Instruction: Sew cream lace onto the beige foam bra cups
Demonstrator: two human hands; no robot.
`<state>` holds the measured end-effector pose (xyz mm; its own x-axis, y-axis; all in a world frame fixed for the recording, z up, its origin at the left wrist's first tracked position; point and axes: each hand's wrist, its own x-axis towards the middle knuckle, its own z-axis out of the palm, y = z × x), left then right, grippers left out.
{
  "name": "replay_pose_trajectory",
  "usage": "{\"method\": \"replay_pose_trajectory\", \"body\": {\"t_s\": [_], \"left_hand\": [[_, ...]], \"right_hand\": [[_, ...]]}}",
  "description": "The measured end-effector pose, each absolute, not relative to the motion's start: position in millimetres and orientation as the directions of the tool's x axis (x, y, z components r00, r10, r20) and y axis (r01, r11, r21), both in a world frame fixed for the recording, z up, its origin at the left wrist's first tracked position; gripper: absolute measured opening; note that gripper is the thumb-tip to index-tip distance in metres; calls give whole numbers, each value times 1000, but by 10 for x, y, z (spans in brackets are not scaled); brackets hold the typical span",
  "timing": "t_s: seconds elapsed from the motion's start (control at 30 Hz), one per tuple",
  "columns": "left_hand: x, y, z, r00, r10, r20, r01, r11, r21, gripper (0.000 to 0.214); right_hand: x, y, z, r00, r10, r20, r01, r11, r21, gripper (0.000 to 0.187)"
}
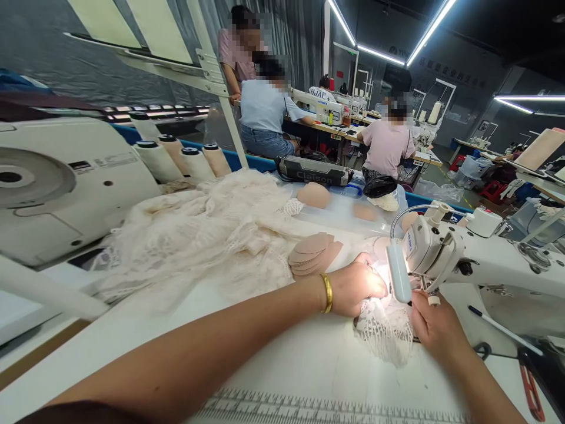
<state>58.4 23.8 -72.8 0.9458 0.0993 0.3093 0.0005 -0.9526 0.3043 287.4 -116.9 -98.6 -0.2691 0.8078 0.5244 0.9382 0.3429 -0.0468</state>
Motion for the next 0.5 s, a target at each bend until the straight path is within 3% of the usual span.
{"method": "replay_pose_trajectory", "body": {"t_s": [0.23, 0.33, 0.5], "left_hand": [[627, 266, -760, 947, 166, 275, 50, -922, 384, 17], [615, 243, -770, 942, 177, 286, 44, -908, 416, 19], [545, 234, -744, 951, 137, 277, 35, -939, 343, 31]], "right_hand": [[2862, -1115, -990, -236, 773, 589, 930, 354, -93, 22], [2854, -1122, -1016, -224, 780, 584, 930, 350, -110, 22], [2825, -1172, -993, -225, 776, 590, 925, 361, -122, 22]]}}
